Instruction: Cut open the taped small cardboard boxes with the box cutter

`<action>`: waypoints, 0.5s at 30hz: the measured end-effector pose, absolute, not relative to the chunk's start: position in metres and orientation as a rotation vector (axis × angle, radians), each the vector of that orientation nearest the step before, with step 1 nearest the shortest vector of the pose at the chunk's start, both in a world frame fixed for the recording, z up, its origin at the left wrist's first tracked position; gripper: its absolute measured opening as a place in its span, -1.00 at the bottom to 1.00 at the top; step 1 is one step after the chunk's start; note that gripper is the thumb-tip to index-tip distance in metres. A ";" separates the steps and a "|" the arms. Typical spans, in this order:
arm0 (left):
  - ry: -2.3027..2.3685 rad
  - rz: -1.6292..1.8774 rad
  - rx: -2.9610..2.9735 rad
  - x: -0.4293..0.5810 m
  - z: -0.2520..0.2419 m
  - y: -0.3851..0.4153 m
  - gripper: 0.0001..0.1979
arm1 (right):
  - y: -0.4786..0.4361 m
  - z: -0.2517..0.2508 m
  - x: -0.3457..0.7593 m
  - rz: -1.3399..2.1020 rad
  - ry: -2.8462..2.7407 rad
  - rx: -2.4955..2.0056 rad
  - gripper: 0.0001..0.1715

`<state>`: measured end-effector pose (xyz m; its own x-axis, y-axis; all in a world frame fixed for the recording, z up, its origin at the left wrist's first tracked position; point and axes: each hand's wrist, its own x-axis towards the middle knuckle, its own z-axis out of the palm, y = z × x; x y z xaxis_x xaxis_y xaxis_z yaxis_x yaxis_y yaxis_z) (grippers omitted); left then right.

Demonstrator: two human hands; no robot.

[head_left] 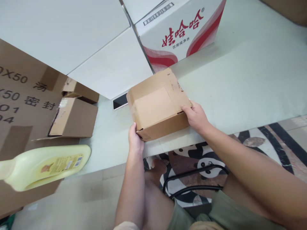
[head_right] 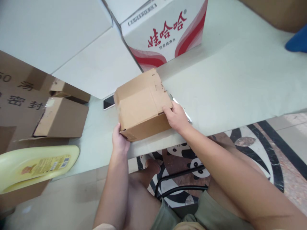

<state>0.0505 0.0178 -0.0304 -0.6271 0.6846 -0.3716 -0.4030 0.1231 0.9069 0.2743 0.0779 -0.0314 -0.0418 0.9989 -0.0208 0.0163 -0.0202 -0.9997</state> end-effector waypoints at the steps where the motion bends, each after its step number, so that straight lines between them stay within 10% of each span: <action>1: 1.561 1.637 0.293 0.050 -0.031 0.018 -0.74 | 0.078 -0.031 0.274 1.248 -1.240 -1.221 -0.68; 15: 1.575 1.640 0.258 0.049 -0.031 0.019 -0.74 | 0.078 -0.035 0.273 1.262 -1.235 -1.215 -0.66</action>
<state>0.0491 0.0185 -0.0313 -0.6363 0.6688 -0.3845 -0.4113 0.1275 0.9025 0.2730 0.0785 -0.0346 -0.0466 0.9984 -0.0305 0.0091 -0.0302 -0.9995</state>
